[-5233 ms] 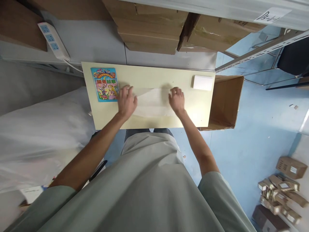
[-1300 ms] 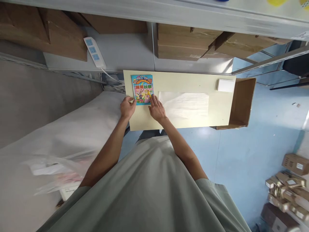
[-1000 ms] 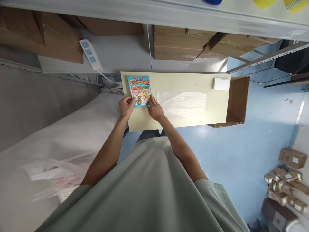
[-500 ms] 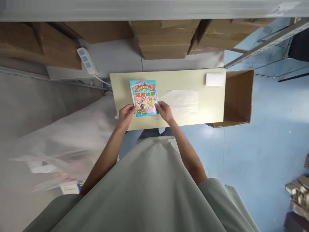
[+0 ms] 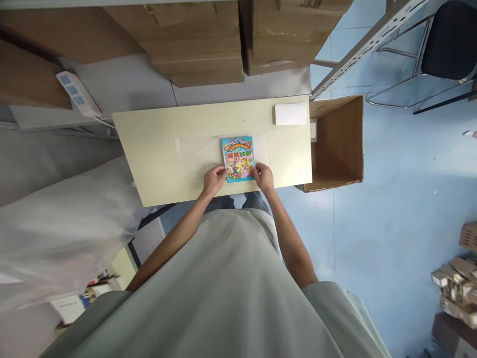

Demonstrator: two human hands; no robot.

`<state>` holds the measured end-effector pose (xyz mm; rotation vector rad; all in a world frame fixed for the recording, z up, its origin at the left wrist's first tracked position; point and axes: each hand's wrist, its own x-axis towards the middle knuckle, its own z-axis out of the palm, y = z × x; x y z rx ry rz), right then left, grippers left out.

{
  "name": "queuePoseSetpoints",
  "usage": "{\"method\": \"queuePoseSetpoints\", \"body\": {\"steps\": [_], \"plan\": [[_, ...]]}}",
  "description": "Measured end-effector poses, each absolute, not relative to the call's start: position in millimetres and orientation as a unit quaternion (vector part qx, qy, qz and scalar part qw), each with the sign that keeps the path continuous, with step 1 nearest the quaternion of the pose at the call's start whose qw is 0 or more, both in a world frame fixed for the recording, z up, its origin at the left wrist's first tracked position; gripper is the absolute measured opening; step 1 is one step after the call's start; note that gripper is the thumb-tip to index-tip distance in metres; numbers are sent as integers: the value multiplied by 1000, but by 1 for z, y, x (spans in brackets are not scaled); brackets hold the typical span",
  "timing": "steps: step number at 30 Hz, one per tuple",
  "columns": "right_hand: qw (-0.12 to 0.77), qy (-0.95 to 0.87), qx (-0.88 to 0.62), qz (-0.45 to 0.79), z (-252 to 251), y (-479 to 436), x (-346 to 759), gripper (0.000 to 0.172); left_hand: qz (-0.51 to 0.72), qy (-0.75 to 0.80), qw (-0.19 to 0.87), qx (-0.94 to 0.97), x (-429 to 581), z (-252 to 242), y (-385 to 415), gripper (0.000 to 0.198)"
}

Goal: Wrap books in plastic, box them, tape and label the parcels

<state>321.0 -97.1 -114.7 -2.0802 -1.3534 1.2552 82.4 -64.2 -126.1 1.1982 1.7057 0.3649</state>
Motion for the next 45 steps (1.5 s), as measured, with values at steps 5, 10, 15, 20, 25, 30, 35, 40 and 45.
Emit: {"method": "queuePoseSetpoints", "body": {"steps": [5,10,15,20,25,30,35,40,45], "plan": [[86,-541,-738,393,-130,-86,319,32,158,734,457,477,87,-143,-64,23],[56,-554,-739,379,-133,-80,314,33,175,756,451,441,85,-150,-61,22],[44,-569,-737,362,-134,-78,311,31,183,743,468,443,78,-149,-59,25],[32,-567,-733,376,-133,-74,314,24,194,742,472,436,70,-148,-56,27],[69,-520,-767,369,-126,-82,338,24,192,752,458,433,70,-148,-56,29],[137,-461,-817,317,-129,-93,353,35,190,742,467,442,67,-148,-59,31],[142,-392,-830,370,-139,-83,351,30,197,741,474,434,64,-148,-59,29],[150,-417,-816,371,-132,-79,353,29,195,746,463,437,65,-147,-59,23],[196,-486,-764,376,-116,-81,337,42,201,748,429,465,64,-147,-65,14]]}}
